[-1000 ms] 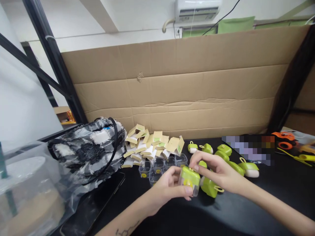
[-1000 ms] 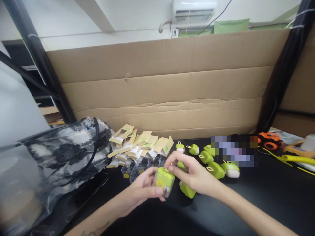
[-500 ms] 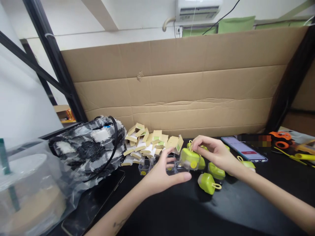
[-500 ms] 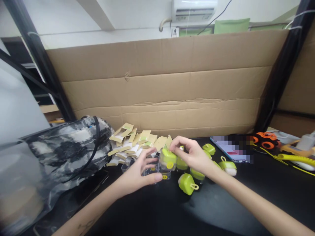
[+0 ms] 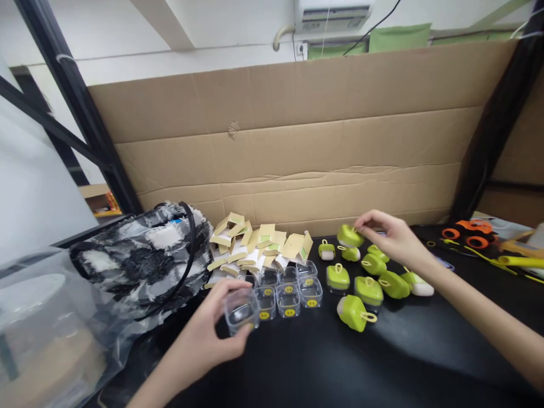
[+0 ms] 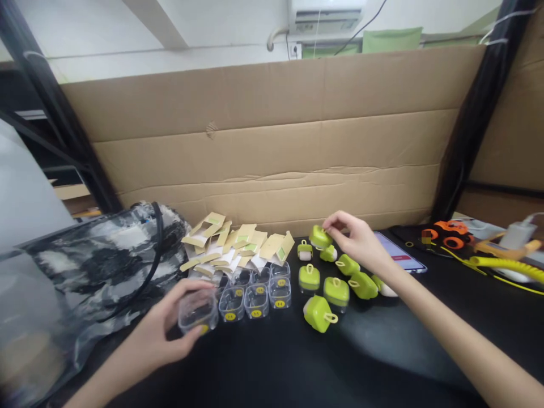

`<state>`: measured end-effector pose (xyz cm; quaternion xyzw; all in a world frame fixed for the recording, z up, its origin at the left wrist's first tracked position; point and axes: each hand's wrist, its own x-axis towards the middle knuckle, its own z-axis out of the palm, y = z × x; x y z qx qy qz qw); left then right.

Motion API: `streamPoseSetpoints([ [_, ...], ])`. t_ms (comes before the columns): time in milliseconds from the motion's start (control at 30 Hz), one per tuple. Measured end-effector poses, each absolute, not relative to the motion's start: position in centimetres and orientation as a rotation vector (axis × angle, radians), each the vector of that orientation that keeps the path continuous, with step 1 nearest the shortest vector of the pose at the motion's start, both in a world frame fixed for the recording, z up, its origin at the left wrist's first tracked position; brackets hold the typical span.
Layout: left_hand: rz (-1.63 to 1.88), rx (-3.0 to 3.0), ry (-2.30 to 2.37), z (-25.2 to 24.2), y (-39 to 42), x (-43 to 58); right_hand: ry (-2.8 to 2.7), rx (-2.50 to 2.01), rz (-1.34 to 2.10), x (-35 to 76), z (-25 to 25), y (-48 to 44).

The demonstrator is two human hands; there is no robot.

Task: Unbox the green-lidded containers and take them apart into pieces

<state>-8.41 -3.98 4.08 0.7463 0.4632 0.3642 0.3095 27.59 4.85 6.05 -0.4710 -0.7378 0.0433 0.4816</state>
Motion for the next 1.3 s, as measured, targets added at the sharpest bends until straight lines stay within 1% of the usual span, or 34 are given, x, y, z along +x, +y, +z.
streamPoseSetpoints([
  [100,0.917,2.225,1.509,4.2,-3.7,-11.2,-2.058,-1.268,0.088,28.4,4.3,6.3],
  [167,0.851,2.303,1.591,3.8,-3.3,-11.9,-2.125,-1.287,0.09,28.5,3.4,6.5],
  [400,0.869,2.273,1.453,1.3,-2.1,-11.4,-2.281,-1.31,-0.107,27.4,4.0,4.8],
  [467,0.873,2.252,1.406,0.8,-1.8,-11.3,-2.374,-1.323,-0.118,26.8,4.1,4.4],
  [600,0.853,2.212,1.381,0.2,-1.6,-11.4,-2.509,-1.33,-0.04,26.0,3.7,4.4],
  [667,0.855,2.288,1.435,0.4,-1.8,-11.3,-2.482,-1.316,0.014,25.9,3.7,4.4],
  [733,0.959,2.38,1.549,1.1,-2.2,-10.9,-2.378,-1.297,0.08,25.8,4.0,4.1],
  [800,1.136,2.344,1.595,2.2,-2.5,-9.7,-2.252,-1.239,0.203,25.6,4.6,3.5],
  [867,1.236,2.134,1.43,3.3,-2.5,-7.6,-2.145,-1.131,0.382,25.2,5.1,2.7],
  [933,1.143,1.799,1.1,4.0,-2.1,-4.8,-2.08,-0.991,0.526,24.6,5.3,1.8],
  [1000,0.918,1.439,0.823,4.1,-1.7,-2.0,-2.072,-0.858,0.595,24.0,5.2,1.1],
  [1067,0.559,1.176,0.542,3.6,-1.4,0.4,-2.106,-0.751,0.641,23.5,5.0,0.6],
  [1100,0.452,1.097,0.44,3.2,-1.4,1.2,-2.123,-0.711,0.668,23.2,4.8,0.4],
  [1133,0.424,1.051,0.371,2.8,-1.4,1.9,-2.14,-0.676,0.695,23.0,4.7,0.2],
  [1200,0.54,1.03,0.339,1.9,-1.6,2.4,-2.169,-0.618,0.72,22.7,4.6,-0.1],
  [1300,0.728,1.082,0.449,1.3,-2.0,1.9,-2.147,-0.598,0.656,22.7,4.7,-0.1],
])
